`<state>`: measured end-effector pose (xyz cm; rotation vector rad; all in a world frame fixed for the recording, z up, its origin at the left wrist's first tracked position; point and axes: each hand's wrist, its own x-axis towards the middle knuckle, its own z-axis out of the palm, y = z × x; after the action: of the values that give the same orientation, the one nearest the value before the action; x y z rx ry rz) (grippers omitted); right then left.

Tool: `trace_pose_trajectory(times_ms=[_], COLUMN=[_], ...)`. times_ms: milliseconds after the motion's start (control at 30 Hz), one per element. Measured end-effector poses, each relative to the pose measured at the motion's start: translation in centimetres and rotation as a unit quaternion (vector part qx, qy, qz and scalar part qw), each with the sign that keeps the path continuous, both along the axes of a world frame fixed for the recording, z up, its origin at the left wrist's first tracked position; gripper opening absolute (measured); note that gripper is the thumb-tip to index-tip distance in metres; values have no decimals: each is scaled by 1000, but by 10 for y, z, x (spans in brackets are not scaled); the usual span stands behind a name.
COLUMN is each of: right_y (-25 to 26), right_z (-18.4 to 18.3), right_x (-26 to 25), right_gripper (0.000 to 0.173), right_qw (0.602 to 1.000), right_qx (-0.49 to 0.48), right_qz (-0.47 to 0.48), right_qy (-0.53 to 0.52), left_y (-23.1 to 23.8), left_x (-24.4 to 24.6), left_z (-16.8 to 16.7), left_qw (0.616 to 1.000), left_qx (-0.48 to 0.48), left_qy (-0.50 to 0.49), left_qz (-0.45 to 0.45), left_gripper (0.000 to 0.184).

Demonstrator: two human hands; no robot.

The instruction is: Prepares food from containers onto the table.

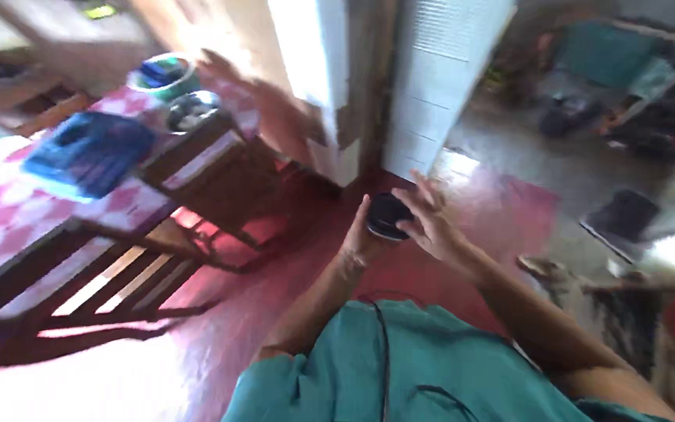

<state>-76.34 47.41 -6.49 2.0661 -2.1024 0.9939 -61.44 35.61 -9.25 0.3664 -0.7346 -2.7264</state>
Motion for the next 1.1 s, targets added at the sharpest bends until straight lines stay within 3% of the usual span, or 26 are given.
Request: trace_pose_trajectory(times_ms=[67,133,233,300,400,600,667,800,867,933,1033,1100], right_y=[-46,-92,-160,-206,-280,-419,-462,-549,-600,-649,-705,-740], right_z=[-13,-27,-39,-39,-26,32,42,62,61,57,44,33], right_x=[10,20,28,30,22,22,29,50,61,66,64,64], right_gripper=[63,58,52,53,55,43,39,40,45,54,61,59], right_qw=[992,982,970,952,918,899,918,965,969,974,956,941], right_qx=[32,31,-38,-100,-173,-211,-188,-131,-135,-78,28,50], right_qz=[112,160,194,214,260,325,314,223,150,70,-7,-12], right_qy=[52,93,140,193,245,201,155,-54,-140,-201,-293,-334], left_y=[-33,-64,-114,-149,-204,-318,-355,-428,-472,-511,-564,-613], left_x=[19,32,35,36,34,38,45,66,80,95,120,137], left_z=[-6,-13,-11,-6,1,19,26,28,28,28,40,51], left_qw=[997,990,975,966,955,950,950,942,942,941,933,916], left_qx=[45,92,125,117,89,6,-32,-49,-9,21,10,-42], left_qy=[25,46,28,13,17,76,68,100,120,108,-14,-80], left_qz=[49,99,181,231,283,304,304,315,312,319,360,390], left_gripper=[80,86,87,77,67,64,62,43,43,49,66,67])
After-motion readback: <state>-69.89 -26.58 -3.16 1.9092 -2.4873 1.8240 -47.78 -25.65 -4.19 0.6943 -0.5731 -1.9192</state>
